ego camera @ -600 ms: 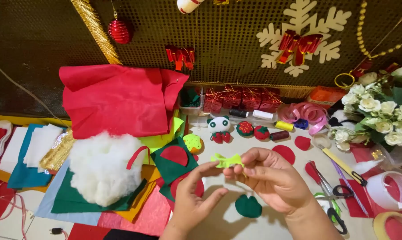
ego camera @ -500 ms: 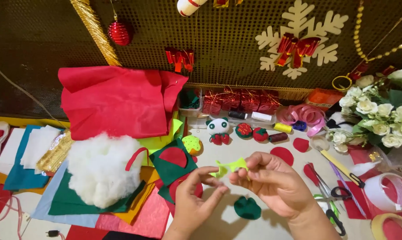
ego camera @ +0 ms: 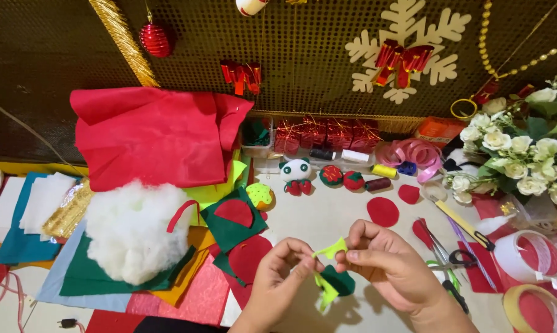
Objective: Cutting various shapes out of colored felt sheets using scissors and arranging them on a workspace.
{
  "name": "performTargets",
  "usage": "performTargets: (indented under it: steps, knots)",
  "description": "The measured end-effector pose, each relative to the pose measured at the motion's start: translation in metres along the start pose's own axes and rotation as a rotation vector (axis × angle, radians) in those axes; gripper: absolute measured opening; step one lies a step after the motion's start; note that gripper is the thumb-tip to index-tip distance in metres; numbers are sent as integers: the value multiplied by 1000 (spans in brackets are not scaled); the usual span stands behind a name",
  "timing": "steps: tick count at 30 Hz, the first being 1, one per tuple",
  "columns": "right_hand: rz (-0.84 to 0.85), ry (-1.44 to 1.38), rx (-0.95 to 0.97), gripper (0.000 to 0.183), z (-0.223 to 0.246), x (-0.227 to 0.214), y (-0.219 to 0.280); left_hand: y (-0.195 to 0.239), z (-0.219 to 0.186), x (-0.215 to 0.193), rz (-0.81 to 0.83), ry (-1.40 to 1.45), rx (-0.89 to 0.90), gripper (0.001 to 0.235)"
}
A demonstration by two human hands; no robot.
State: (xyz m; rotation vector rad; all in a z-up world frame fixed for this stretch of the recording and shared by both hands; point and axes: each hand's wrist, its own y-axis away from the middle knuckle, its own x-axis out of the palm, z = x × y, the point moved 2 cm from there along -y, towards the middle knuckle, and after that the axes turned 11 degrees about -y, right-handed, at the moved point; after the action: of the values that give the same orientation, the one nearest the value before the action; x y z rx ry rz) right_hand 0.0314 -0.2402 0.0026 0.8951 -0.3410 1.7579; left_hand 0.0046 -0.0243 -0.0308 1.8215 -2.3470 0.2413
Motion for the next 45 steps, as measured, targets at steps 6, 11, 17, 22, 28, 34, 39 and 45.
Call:
performTargets:
  steps: [6, 11, 17, 22, 28, 34, 39, 45]
  knots:
    - [-343, 682, -24, 32, -9, 28, 12, -12, 1, -21, -323, -127, -102, 25]
    - [-191, 1499, 74, 48, -41, 5, 11, -13, -20, -28, -404, -437, -240, 17]
    - [-228, 1671, -151, 56, -22, -15, 22, -9, -27, -22, -325, -495, -128, 30]
    - [-528, 1881, -32, 44, 48, -67, 61, -7, -29, -18, -344, -458, -166, 30]
    - [-645, 2054, 341, 92, 66, -152, 103, -11, -24, -18, -336, -370, -136, 15]
    - [-436, 1866, -216, 80, 56, -101, 87, -12, -34, -18, -397, -1094, -326, 27]
    - [-11, 1883, 92, 106, 26, -65, 40, -16, -43, -11, -409, -1026, -389, 26]
    - [-156, 1781, 52, 61, 18, -75, 49, -16, -38, -19, -394, -1011, -348, 24]
